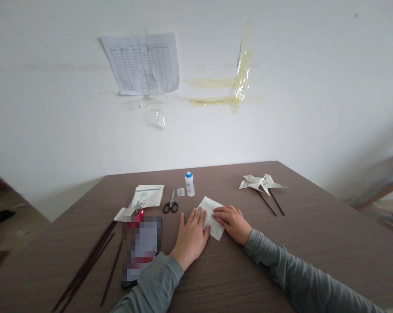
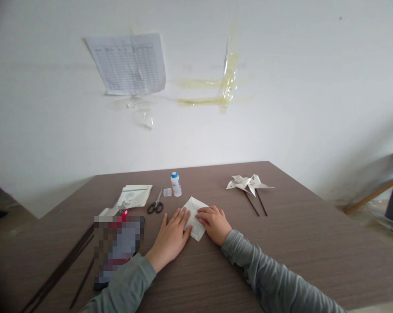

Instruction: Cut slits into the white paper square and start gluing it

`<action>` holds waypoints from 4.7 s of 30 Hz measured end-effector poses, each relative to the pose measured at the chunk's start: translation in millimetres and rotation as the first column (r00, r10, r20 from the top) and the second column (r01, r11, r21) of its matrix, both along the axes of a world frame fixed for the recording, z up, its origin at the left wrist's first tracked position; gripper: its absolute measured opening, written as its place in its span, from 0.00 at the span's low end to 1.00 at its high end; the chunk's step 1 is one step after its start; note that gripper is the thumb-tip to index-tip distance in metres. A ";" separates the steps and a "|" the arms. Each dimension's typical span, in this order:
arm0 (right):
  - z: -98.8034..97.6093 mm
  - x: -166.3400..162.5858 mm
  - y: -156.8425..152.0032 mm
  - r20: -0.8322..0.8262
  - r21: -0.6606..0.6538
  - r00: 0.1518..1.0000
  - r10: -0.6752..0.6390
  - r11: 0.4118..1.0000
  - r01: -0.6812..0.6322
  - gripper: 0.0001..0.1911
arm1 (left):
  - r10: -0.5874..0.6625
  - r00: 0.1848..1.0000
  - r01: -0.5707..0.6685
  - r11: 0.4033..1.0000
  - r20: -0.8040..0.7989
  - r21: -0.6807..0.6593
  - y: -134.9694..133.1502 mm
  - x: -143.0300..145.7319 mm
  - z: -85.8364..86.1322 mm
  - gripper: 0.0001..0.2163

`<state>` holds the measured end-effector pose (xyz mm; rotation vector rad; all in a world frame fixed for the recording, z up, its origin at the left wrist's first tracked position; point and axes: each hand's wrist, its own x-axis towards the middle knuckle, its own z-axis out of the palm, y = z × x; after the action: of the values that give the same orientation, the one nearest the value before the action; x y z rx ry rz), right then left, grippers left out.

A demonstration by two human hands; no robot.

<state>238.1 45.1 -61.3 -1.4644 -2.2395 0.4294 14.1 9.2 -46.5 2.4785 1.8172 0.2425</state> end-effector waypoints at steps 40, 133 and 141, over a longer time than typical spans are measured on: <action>-20.0 15.2 15.7 0.266 0.021 0.953 -0.143 0.990 0.143 0.35 | 0.199 0.979 -0.201 0.978 -0.036 -0.054 -1.9 -25.4 7.6 0.34; -34.2 34.9 97.9 -0.407 0.308 0.910 0.080 0.950 0.055 0.35 | 0.141 0.984 -0.132 0.988 0.108 -0.086 -10.6 -43.2 23.7 0.23; -16.1 40.5 80.3 -0.468 0.231 0.879 -0.093 0.947 0.223 0.33 | 0.130 0.983 -0.116 0.987 0.132 -0.108 -8.7 -39.6 20.2 0.25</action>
<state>278.6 125.4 -77.4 -1.2367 -1.7148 0.3416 -25.5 0.5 -26.3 2.2274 1.8783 0.3129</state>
